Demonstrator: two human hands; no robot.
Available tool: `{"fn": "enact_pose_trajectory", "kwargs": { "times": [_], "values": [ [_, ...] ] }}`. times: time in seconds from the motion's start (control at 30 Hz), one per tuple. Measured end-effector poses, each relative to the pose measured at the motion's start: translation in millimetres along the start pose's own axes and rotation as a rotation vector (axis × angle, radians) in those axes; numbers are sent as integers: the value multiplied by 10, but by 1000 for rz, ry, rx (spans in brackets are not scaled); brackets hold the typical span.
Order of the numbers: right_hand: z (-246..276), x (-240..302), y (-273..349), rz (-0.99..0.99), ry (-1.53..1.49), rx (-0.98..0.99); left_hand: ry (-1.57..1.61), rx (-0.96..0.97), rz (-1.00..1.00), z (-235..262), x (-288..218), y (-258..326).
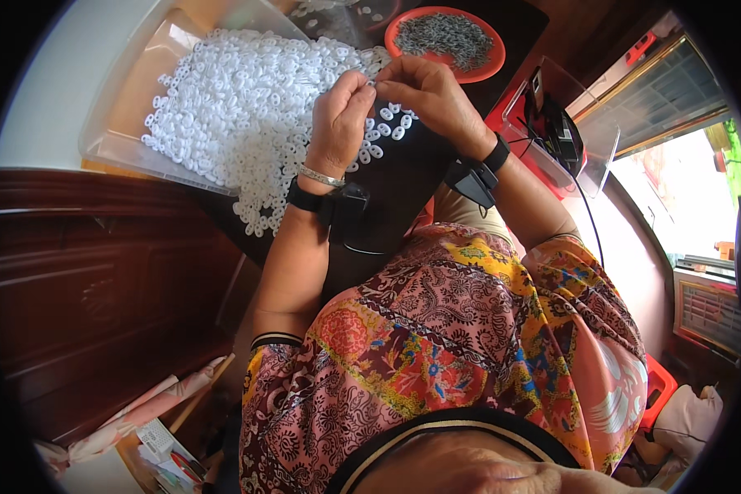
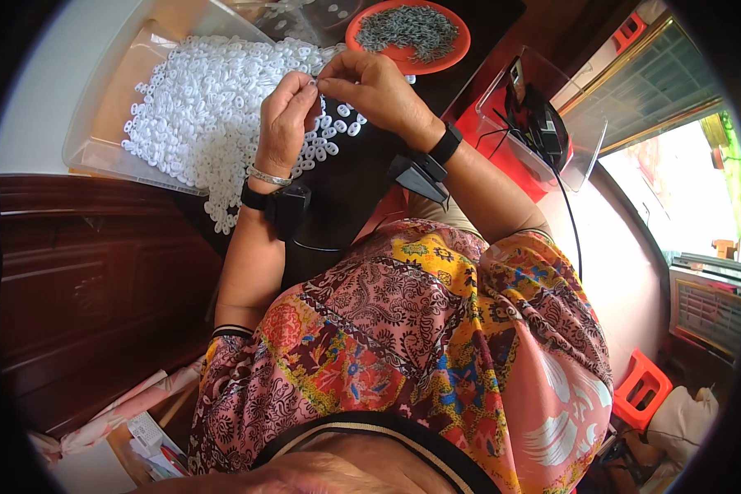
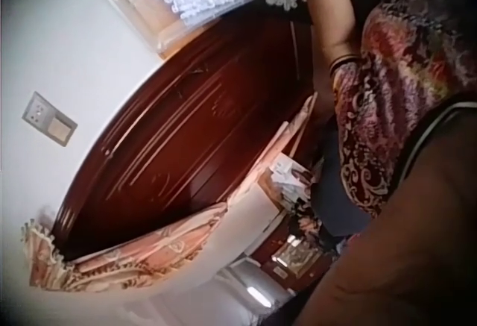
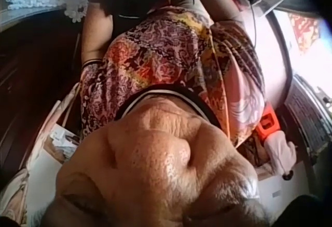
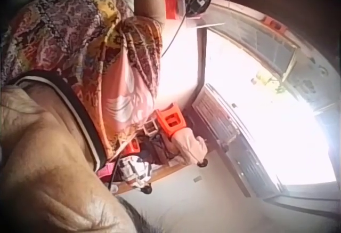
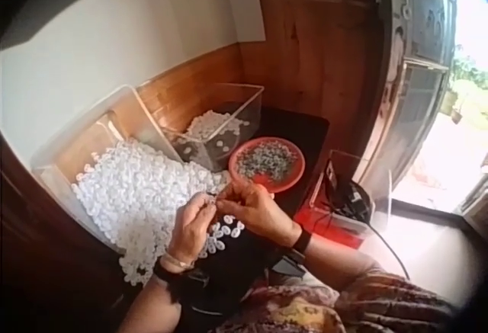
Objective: Assembling small metal components into white plastic electrical housings.
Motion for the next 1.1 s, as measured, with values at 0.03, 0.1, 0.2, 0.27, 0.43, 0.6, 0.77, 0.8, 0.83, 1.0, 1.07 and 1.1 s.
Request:
{"fn": "enact_pose_trajectory", "kwargs": {
  "times": [0.03, 0.1, 0.2, 0.27, 0.43, 0.6, 0.77, 0.8, 0.83, 1.0, 1.07, 1.1],
  "values": [
    [-8, -11, 7, 8, -57, -2, 4, 3, -18, -12, -7, 5],
    [17, 19, 15, -21, -20, 25, 13, 29, 2, -26, -45, 28],
    [59, 96, 34, -49, 54, 66, 14, 57, 11, -33, -41, 30],
    [75, 68, 26, 22, 94, 117, 64, 81, 72, -21, -8, 27],
    [333, 89, -102, 122, 307, 138, 143, -40, 113, 30, -19, 4],
    [529, 32, -253, 204, 742, 141, 170, -117, 125, 169, 45, -29],
    [1005, -359, -631, 193, 1080, 132, 211, -109, 180, 182, 82, -44],
    [1064, -471, -668, 145, 1157, 167, 218, -114, 173, 180, 80, -45],
    [1081, -548, -676, 167, 1188, 176, 211, -121, 178, 179, 101, -55],
    [1022, -713, -720, 280, 1240, 261, 190, -140, 191, 196, 97, -48],
    [981, -641, -707, 198, 1251, 272, 183, -139, 186, 206, 81, -42],
    [974, -587, -685, 200, 1255, 276, 171, -133, 184, 207, 80, -40]
  ]
}}
Point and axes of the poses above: each hand's wrist, its own y-axis away from the middle knuckle, its own z-axis out of the back of the hand, x = y × z, the point moved 2 cm from there along -y, towards the middle knuckle, and after that the axes turned 2 degrees about z, right-handed, at the moved point
